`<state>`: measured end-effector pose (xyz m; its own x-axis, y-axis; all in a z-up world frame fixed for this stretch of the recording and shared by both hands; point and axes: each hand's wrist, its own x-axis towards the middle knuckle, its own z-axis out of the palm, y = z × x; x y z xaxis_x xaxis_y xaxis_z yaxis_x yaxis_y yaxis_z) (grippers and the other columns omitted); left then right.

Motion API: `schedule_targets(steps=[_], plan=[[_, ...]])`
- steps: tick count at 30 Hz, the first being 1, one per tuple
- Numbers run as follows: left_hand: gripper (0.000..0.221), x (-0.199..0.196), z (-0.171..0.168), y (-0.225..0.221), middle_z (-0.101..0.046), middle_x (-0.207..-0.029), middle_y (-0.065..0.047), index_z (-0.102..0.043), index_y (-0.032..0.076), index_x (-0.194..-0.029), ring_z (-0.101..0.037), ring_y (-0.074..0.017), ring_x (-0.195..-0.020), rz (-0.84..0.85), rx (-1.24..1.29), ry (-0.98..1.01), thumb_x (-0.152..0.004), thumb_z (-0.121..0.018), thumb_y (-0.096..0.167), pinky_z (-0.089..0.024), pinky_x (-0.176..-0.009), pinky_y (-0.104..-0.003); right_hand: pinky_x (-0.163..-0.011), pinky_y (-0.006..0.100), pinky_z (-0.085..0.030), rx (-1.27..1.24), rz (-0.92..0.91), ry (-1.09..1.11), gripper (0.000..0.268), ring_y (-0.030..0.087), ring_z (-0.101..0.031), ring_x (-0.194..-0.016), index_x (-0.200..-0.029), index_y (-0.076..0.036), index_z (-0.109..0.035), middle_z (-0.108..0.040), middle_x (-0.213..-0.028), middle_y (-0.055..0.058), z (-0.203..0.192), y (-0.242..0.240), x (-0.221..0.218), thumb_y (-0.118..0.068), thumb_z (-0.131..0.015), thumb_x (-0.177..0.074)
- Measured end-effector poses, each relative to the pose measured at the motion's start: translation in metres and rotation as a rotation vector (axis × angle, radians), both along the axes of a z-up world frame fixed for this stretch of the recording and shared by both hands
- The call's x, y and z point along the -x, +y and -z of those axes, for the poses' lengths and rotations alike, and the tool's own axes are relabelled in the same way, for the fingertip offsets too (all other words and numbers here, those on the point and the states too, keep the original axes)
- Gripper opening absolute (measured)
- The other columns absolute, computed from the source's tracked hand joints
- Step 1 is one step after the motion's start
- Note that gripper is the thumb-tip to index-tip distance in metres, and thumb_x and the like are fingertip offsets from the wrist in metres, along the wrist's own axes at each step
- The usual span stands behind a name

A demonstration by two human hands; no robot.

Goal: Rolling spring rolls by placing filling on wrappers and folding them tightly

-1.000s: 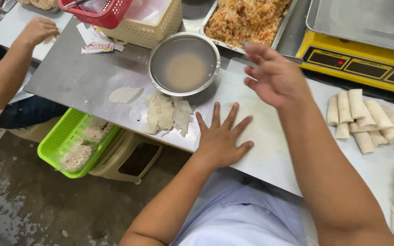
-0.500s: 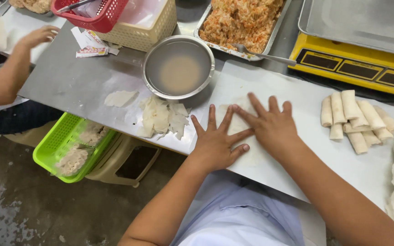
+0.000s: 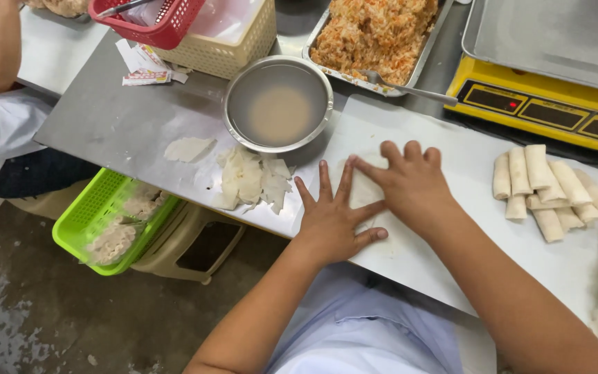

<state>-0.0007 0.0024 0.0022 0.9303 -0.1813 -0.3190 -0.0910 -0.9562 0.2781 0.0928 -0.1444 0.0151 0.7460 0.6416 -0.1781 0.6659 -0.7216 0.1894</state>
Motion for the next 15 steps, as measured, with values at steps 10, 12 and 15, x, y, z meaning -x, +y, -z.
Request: schedule_targets(steps=[10, 12, 15], plan=[[0.072, 0.002, 0.004, 0.001, -0.004, -0.172, -0.024, -0.045, 0.052, -0.149, 0.010, -0.0613, -0.151, -0.010, 0.033, -0.015, -0.086, -0.027, 0.083, 0.003, -0.109, -0.086, -0.098, 0.054, -0.039, 0.027, -0.008, 0.087, 0.077, 0.033, -0.050, -0.116, -0.157, -0.046, -0.039, -0.046, -0.143, 0.005, -0.005, 0.010, -0.004, -0.015, -0.061, -0.091], [0.076, 0.002, 0.004, 0.000, -0.006, -0.171, -0.027, -0.048, 0.050, -0.148, 0.010, -0.0613, -0.151, -0.020, 0.024, -0.012, -0.085, -0.026, 0.085, 0.004, -0.109, -0.085, -0.099, 0.054, -0.040, 0.050, -0.046, 0.092, 0.077, 0.032, -0.050, -0.115, -0.157, -0.047, -0.039, -0.045, -0.144, 0.005, 0.005, 0.011, -0.006, -0.016, -0.062, -0.090], [0.072, 0.002, 0.005, 0.001, 0.000, -0.172, -0.025, -0.040, 0.053, -0.151, 0.010, -0.0612, -0.151, -0.004, 0.018, -0.033, -0.087, -0.027, 0.083, 0.004, -0.110, -0.085, -0.097, 0.058, -0.039, 0.062, -0.050, -0.004, 0.083, 0.034, -0.052, -0.115, -0.159, -0.051, -0.034, -0.048, -0.142, 0.004, 0.023, 0.009, -0.031, -0.023, -0.067, -0.087]])
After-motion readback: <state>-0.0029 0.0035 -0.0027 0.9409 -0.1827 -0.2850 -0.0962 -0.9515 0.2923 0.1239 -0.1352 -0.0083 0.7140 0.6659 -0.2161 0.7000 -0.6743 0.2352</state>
